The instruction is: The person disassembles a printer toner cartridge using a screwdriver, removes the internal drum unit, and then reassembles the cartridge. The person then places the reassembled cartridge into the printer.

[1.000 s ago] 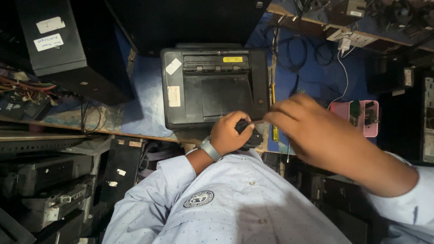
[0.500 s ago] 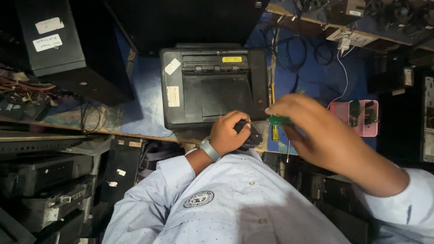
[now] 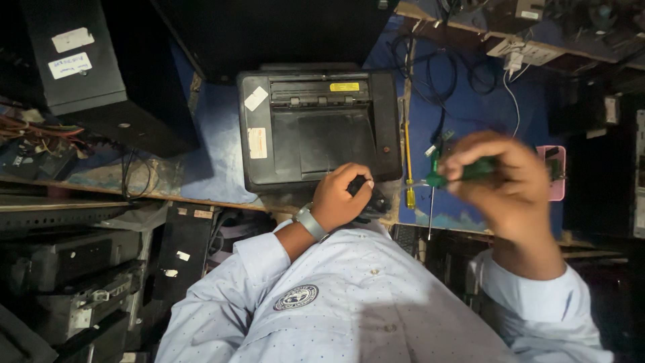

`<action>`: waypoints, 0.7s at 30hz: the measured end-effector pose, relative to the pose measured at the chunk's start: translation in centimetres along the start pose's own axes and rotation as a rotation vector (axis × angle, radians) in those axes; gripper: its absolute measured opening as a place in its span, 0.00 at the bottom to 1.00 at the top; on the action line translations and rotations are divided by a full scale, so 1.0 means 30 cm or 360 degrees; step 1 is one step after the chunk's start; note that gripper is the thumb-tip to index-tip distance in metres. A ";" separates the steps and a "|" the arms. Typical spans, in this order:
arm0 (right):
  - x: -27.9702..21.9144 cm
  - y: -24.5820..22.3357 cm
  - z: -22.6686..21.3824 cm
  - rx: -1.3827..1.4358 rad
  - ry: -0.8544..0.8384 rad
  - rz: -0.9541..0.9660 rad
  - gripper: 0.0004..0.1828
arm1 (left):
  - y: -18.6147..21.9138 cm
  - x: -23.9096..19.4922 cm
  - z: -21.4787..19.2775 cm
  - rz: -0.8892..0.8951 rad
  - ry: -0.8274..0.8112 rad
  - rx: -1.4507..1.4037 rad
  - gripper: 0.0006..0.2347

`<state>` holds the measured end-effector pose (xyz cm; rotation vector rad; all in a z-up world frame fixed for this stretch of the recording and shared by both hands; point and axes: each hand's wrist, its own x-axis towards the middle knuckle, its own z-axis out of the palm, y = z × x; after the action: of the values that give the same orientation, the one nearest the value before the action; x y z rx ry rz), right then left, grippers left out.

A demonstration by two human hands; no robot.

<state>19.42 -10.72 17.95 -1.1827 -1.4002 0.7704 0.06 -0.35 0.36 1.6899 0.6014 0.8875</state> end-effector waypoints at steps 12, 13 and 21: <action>-0.061 0.216 0.122 -0.0949 -0.0029 0.0548 0.16 | -0.030 0.005 -0.009 0.0290 -0.0161 -0.0142 0.06; -0.070 0.241 0.135 -0.0919 -0.0029 0.0637 0.14 | -0.032 0.002 -0.006 0.0266 -0.0154 -0.0138 0.06; -0.111 0.361 0.158 -0.0416 0.0058 0.0922 0.08 | -0.048 -0.003 0.002 0.0223 -0.0134 -0.0175 0.06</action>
<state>17.08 -9.95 5.91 -1.8394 -1.1551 0.9713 0.11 -0.02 -1.05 1.6759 0.3745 0.9270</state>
